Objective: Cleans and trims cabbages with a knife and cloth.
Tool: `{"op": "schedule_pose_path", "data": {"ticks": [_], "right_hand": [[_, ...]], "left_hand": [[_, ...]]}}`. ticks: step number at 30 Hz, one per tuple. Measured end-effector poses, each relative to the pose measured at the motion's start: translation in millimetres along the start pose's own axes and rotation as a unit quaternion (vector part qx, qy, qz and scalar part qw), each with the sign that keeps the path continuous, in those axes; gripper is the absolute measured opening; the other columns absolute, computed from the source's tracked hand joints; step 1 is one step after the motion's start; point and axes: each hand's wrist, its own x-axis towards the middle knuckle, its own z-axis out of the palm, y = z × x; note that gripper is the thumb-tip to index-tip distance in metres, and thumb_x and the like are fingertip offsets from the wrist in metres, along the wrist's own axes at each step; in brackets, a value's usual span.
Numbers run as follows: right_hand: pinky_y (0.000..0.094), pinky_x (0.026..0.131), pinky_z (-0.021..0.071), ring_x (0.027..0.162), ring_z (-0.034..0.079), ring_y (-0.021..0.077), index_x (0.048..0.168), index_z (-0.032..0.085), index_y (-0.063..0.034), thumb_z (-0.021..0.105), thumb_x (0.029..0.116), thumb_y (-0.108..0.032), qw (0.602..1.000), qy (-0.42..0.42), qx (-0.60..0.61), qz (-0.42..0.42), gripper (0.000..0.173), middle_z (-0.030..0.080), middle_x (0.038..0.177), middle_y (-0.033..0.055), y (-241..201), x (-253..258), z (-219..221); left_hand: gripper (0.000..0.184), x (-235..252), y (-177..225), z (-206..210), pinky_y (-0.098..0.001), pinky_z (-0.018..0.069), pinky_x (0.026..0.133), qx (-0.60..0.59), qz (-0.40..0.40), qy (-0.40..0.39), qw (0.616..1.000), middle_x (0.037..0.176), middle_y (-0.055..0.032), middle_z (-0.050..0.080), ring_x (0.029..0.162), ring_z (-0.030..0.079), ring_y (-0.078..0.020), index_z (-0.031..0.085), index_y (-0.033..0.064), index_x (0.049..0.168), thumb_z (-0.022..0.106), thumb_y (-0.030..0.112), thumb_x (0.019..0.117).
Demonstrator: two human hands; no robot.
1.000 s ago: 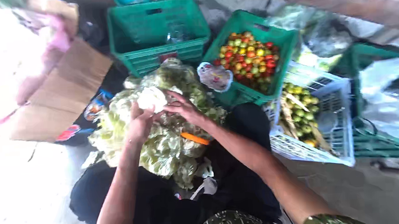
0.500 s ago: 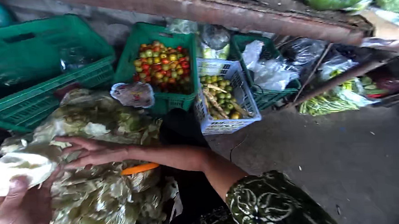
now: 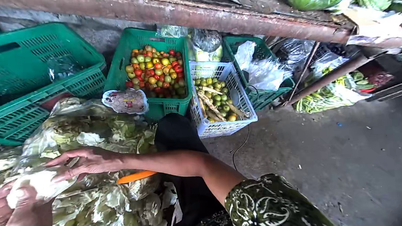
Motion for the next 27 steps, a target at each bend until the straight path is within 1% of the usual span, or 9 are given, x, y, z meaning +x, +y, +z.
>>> {"op": "schedule_pose_path", "data": {"ticks": [3, 6, 8, 13, 17, 20, 22, 23, 27], "right_hand": [[0.0322, 0.070, 0.0574, 0.086, 0.066, 0.0202, 0.130, 0.063, 0.0060, 0.065, 0.0967, 0.000, 0.998, 0.050, -0.027, -0.011, 0.034, 0.066, 0.116, 0.0223, -10, -11, -2], [0.0345, 0.078, 0.0572, 0.089, 0.066, 0.0191, 0.128, 0.063, 0.0054, 0.062, 0.0987, -0.002, 0.997, 0.058, -0.054, 0.021, 0.030, 0.067, 0.114, 0.0199, -17, -21, 2], [0.0347, 0.076, 0.0581, 0.084, 0.066, 0.0178, 0.124, 0.062, 0.0050, 0.062, 0.0987, -0.004, 0.995, 0.066, -0.072, 0.019, 0.026, 0.067, 0.114, 0.0178, -20, -27, 6], [0.0328, 0.073, 0.0596, 0.078, 0.067, 0.0142, 0.116, 0.061, 0.0014, 0.064, 0.0980, -0.006, 0.993, 0.097, -0.059, 0.020, 0.020, 0.067, 0.108, 0.0129, -9, -23, 4], [0.0411, 0.087, 0.0575, 0.106, 0.064, 0.0217, 0.142, 0.043, -0.0041, 0.054, 0.1046, -0.017, 0.995, 0.069, -0.025, 0.064, 0.041, 0.054, 0.136, 0.0149, 1, -21, 8], [0.0432, 0.087, 0.0596, 0.109, 0.065, 0.0245, 0.147, 0.037, -0.0059, 0.074, 0.0870, -0.005, 0.996, 0.065, -0.009, 0.059, 0.071, 0.049, 0.142, 0.0170, 8, -23, 12], [0.0422, 0.087, 0.0575, 0.108, 0.063, 0.0229, 0.143, 0.044, -0.0056, 0.078, 0.0801, 0.003, 0.995, 0.092, -0.034, 0.029, 0.072, 0.052, 0.140, 0.0159, 7, -23, 12], [0.0423, 0.087, 0.0573, 0.108, 0.063, 0.0231, 0.141, 0.046, -0.0065, 0.078, 0.0794, 0.005, 0.993, 0.106, -0.040, 0.015, 0.071, 0.054, 0.138, 0.0157, 7, -23, 11], [0.0407, 0.081, 0.0613, 0.101, 0.069, 0.0243, 0.143, 0.043, -0.0054, 0.077, 0.0800, 0.007, 0.990, 0.122, -0.062, -0.028, 0.073, 0.061, 0.127, 0.0198, 5, -23, 11]], "left_hand": [[0.045, -2, -2, 8, -0.0423, 0.0580, 0.095, -0.033, -0.028, 0.022, 0.999, 0.131, -0.0029, 0.060, 0.112, 0.065, -0.0162, 0.030, 0.0091, 0.151, 0.038, 0.018, 0.1081], [0.035, -16, 9, 23, -0.0453, 0.0590, 0.089, -0.075, -0.033, 0.064, 0.995, 0.115, -0.0030, 0.067, 0.103, 0.068, -0.0182, 0.043, 0.0108, 0.139, 0.035, 0.028, 0.1088], [0.036, -19, 12, 29, -0.0458, 0.0592, 0.088, -0.095, -0.034, 0.060, 0.993, 0.111, -0.0037, 0.069, 0.101, 0.068, -0.0189, 0.050, 0.0117, 0.131, 0.037, 0.035, 0.1073], [0.037, -21, 10, 28, -0.0454, 0.0581, 0.091, -0.131, -0.038, 0.044, 0.990, 0.112, -0.0056, 0.069, 0.102, 0.069, -0.0191, 0.050, 0.0104, 0.133, 0.037, 0.034, 0.1071], [0.026, -23, 10, 24, -0.0396, 0.0559, 0.094, -0.102, 0.029, 0.001, 0.994, 0.118, 0.0000, 0.066, 0.106, 0.065, -0.0139, 0.051, 0.0151, 0.125, 0.041, 0.013, 0.1016], [0.022, -23, 5, 23, -0.0368, 0.0516, 0.100, -0.032, 0.081, -0.036, 0.996, 0.138, -0.0001, 0.058, 0.126, 0.056, -0.0135, 0.061, 0.0173, 0.114, 0.059, 0.011, 0.0925], [0.027, -25, 6, 25, -0.0405, 0.0467, 0.108, -0.015, 0.081, -0.048, 0.995, 0.153, -0.0060, 0.047, 0.140, 0.046, -0.0193, 0.062, 0.0130, 0.118, 0.063, 0.008, 0.0911], [0.034, -25, 7, 27, -0.0407, 0.0473, 0.107, -0.024, 0.073, -0.047, 0.996, 0.153, -0.0060, 0.046, 0.139, 0.046, -0.0193, 0.060, 0.0124, 0.124, 0.064, 0.007, 0.0905], [0.080, -23, 8, 30, -0.0404, 0.0579, 0.092, -0.109, -0.017, -0.053, 0.992, 0.136, -0.0053, 0.055, 0.110, 0.065, -0.0187, 0.030, 0.0186, 0.152, 0.073, 0.016, 0.0847]]}}
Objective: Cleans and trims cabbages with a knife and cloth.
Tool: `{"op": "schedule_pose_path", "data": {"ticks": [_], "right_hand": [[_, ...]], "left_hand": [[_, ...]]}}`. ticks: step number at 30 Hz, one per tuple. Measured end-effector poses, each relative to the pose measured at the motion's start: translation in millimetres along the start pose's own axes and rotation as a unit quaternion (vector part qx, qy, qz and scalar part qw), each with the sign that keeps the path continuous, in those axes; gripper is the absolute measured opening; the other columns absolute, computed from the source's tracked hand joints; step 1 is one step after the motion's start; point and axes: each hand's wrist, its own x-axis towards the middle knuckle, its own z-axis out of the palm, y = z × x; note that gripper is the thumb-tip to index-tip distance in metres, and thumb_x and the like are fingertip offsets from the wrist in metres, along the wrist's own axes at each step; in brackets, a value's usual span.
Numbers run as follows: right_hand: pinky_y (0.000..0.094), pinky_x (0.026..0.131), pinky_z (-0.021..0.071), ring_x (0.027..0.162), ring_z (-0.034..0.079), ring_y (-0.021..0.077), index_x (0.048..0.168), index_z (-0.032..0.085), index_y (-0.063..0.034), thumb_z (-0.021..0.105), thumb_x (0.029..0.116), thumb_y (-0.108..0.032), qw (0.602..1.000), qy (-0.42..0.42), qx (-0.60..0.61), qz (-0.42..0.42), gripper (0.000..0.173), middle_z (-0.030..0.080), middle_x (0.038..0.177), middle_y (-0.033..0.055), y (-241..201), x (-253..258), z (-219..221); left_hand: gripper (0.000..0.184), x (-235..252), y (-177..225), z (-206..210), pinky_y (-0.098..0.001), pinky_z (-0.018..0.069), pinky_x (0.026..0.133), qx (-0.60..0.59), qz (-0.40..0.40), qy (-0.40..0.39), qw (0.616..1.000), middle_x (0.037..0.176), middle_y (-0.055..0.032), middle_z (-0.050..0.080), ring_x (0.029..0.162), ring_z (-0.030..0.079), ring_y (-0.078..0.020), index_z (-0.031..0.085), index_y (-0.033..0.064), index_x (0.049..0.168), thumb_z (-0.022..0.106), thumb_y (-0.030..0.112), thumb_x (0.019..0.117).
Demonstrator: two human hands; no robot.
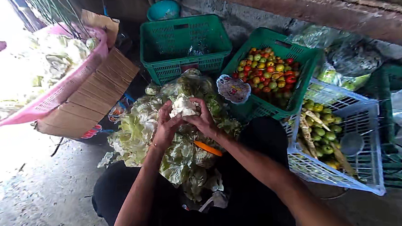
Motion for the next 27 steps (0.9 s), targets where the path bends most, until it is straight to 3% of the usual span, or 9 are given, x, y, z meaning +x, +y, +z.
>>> {"op": "schedule_pose_path", "data": {"ticks": [2, 5, 7, 9, 13, 18, 21, 25, 27], "right_hand": [[0.0409, 0.083, 0.0621, 0.103, 0.069, 0.0245, 0.145, 0.040, -0.0044, 0.076, 0.0790, 0.012, 1.000, -0.006, 0.005, -0.012, 0.076, 0.059, 0.131, 0.0201, 1, -1, 3], [0.0428, 0.090, 0.0593, 0.111, 0.066, 0.0247, 0.146, 0.037, -0.0056, 0.073, 0.0792, 0.011, 0.999, -0.001, 0.042, -0.011, 0.078, 0.055, 0.137, 0.0191, 6, -1, 3], [0.0447, 0.090, 0.0581, 0.113, 0.063, 0.0251, 0.147, 0.034, -0.0091, 0.064, 0.0867, 0.001, 0.990, 0.009, 0.134, 0.044, 0.069, 0.051, 0.138, 0.0161, 9, 3, 0], [0.0455, 0.083, 0.0595, 0.105, 0.066, 0.0277, 0.148, 0.033, -0.0107, 0.050, 0.1027, -0.014, 0.958, 0.028, 0.251, 0.132, 0.048, 0.055, 0.131, 0.0168, 4, 9, -5], [0.0388, 0.081, 0.0610, 0.096, 0.070, 0.0263, 0.142, 0.044, -0.0081, 0.035, 0.1103, -0.038, 0.915, 0.027, 0.339, 0.215, 0.044, 0.063, 0.121, 0.0164, 2, 14, -13], [0.0401, 0.085, 0.0596, 0.096, 0.069, 0.0247, 0.139, 0.045, -0.0072, 0.034, 0.1108, -0.035, 0.910, -0.002, 0.350, 0.220, 0.041, 0.064, 0.116, 0.0149, 8, 9, -4], [0.0424, 0.082, 0.0598, 0.093, 0.069, 0.0263, 0.137, 0.038, -0.0085, 0.035, 0.1113, -0.031, 0.935, -0.043, 0.285, 0.207, 0.034, 0.063, 0.114, 0.0164, 13, 11, -5], [0.0425, 0.083, 0.0593, 0.095, 0.070, 0.0255, 0.144, 0.045, 0.0002, 0.014, 0.1106, -0.049, 0.974, -0.085, 0.080, 0.193, 0.067, 0.065, 0.121, 0.0181, 19, 22, -16], [0.0438, 0.090, 0.0568, 0.103, 0.068, 0.0269, 0.137, 0.054, 0.0034, 0.035, 0.1118, -0.034, 0.960, -0.116, -0.182, 0.176, 0.049, 0.065, 0.123, 0.0202, 50, 22, -21]], "left_hand": [[0.086, 1, -3, 0, -0.0407, 0.0596, 0.090, -0.022, -0.035, -0.016, 0.999, 0.128, -0.0069, 0.062, 0.105, 0.068, -0.0206, 0.026, 0.0195, 0.154, 0.076, 0.022, 0.0838], [0.084, 2, -4, 1, -0.0410, 0.0576, 0.094, -0.012, -0.038, -0.027, 0.999, 0.134, -0.0067, 0.060, 0.113, 0.066, -0.0211, 0.027, 0.0196, 0.156, 0.071, 0.045, 0.0885], [0.063, 1, 1, 1, -0.0445, 0.0549, 0.099, 0.011, -0.039, -0.007, 0.999, 0.141, -0.0090, 0.058, 0.119, 0.064, -0.0234, 0.032, 0.0148, 0.157, 0.036, 0.052, 0.1058], [0.055, 3, 6, 0, -0.0425, 0.0564, 0.094, 0.045, -0.050, 0.055, 0.996, 0.124, -0.0085, 0.066, 0.107, 0.068, -0.0209, 0.044, 0.0086, 0.149, 0.018, 0.040, 0.1121], [0.041, 6, 1, -6, -0.0391, 0.0556, 0.094, 0.120, -0.020, 0.059, 0.991, 0.121, -0.0096, 0.062, 0.106, 0.065, -0.0188, 0.047, 0.0067, 0.147, 0.047, 0.016, 0.1071], [0.089, 5, -5, 0, -0.0404, 0.0533, 0.102, 0.166, 0.002, -0.009, 0.986, 0.146, -0.0102, 0.054, 0.125, 0.060, -0.0217, 0.028, 0.0175, 0.160, 0.078, 0.025, 0.0864], [0.079, 6, -11, 0, -0.0390, 0.0576, 0.096, 0.148, 0.014, 0.006, 0.989, 0.132, -0.0111, 0.063, 0.113, 0.067, -0.0215, 0.038, 0.0117, 0.154, 0.079, 0.018, 0.0866], [0.063, 5, -5, 0, -0.0416, 0.0582, 0.095, 0.072, 0.019, 0.055, 0.996, 0.126, -0.0118, 0.064, 0.109, 0.068, -0.0225, 0.040, 0.0056, 0.147, 0.067, 0.016, 0.0907], [0.061, 3, -1, 1, -0.0401, 0.0591, 0.090, 0.035, 0.007, 0.080, 0.996, 0.123, -0.0105, 0.064, 0.105, 0.068, -0.0207, 0.038, 0.0067, 0.145, 0.064, 0.009, 0.0895]]}}
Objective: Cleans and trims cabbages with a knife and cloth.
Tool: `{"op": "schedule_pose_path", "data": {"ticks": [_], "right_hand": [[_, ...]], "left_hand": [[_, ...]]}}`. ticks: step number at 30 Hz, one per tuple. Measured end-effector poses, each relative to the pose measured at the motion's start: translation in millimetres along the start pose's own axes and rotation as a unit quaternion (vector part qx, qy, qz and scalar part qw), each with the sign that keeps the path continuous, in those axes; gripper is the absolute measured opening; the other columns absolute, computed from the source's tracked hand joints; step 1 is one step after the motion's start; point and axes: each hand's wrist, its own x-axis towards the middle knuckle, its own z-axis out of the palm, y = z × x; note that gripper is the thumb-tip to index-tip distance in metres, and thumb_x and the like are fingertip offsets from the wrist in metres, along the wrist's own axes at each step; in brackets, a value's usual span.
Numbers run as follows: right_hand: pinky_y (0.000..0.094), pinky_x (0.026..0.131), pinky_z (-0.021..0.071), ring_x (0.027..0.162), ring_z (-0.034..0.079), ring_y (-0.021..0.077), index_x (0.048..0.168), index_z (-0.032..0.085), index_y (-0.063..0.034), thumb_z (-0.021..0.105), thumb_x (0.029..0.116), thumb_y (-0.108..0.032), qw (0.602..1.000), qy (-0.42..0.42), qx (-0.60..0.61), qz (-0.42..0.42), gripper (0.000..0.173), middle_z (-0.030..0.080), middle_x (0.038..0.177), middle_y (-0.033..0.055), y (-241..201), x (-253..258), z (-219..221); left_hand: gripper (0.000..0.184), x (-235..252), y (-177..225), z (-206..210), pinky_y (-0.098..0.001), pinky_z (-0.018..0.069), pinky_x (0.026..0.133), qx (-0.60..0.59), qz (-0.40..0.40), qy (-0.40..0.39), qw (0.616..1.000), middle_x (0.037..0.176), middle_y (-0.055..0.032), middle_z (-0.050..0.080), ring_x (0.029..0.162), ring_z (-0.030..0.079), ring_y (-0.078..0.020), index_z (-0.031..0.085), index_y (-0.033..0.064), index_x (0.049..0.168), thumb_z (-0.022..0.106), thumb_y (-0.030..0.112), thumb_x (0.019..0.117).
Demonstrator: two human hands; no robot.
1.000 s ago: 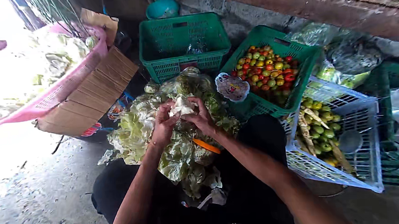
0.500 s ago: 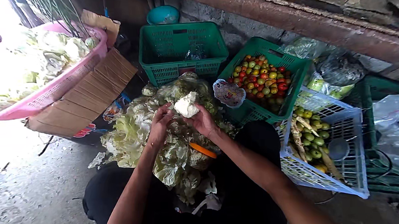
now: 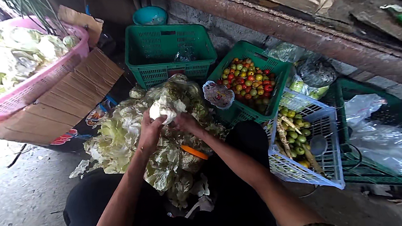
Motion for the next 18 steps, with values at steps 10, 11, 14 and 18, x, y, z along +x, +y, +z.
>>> {"op": "schedule_pose_path", "data": {"ticks": [10, 11, 14, 18], "right_hand": [[0.0633, 0.097, 0.0487, 0.121, 0.059, 0.0483, 0.148, 0.040, -0.0016, 0.064, 0.0902, 0.000, 0.891, -0.146, -0.422, 0.080, 0.063, 0.057, 0.134, 0.0311, 34, -26, 46], [0.0655, 0.098, 0.0469, 0.121, 0.059, 0.0485, 0.148, 0.041, -0.0018, 0.065, 0.0909, -0.004, 0.891, -0.147, -0.421, 0.086, 0.062, 0.060, 0.130, 0.0302, 10, -28, 38], [0.0670, 0.100, 0.0443, 0.122, 0.059, 0.0463, 0.148, 0.047, -0.0063, 0.063, 0.0945, -0.017, 0.905, -0.119, -0.391, 0.121, 0.056, 0.062, 0.130, 0.0271, -44, -34, 6], [0.0495, 0.077, 0.0546, 0.084, 0.068, 0.0275, 0.128, 0.062, -0.0045, 0.056, 0.0992, -0.031, 0.944, -0.073, -0.289, 0.140, 0.040, 0.069, 0.103, 0.0168, -42, -28, -29]], "left_hand": [[0.060, -6, 6, -9, -0.0429, 0.0603, 0.085, -0.066, -0.058, 0.011, 0.996, 0.121, -0.0133, 0.064, 0.100, 0.069, -0.0244, 0.034, 0.0107, 0.147, 0.059, 0.018, 0.0935], [0.058, -8, 9, -10, -0.0421, 0.0608, 0.083, -0.071, -0.058, 0.008, 0.996, 0.119, -0.0125, 0.064, 0.098, 0.070, -0.0236, 0.034, 0.0115, 0.146, 0.057, 0.018, 0.0933], [0.054, -13, 17, -8, -0.0377, 0.0601, 0.083, -0.077, -0.059, 0.007, 0.995, 0.114, -0.0089, 0.065, 0.095, 0.069, -0.0191, 0.036, 0.0126, 0.144, 0.055, 0.018, 0.0940], [0.069, -11, 15, -8, -0.0396, 0.0608, 0.085, -0.081, -0.060, -0.005, 0.995, 0.115, -0.0092, 0.066, 0.097, 0.070, -0.0208, 0.035, 0.0131, 0.144, 0.071, 0.026, 0.0859]]}}
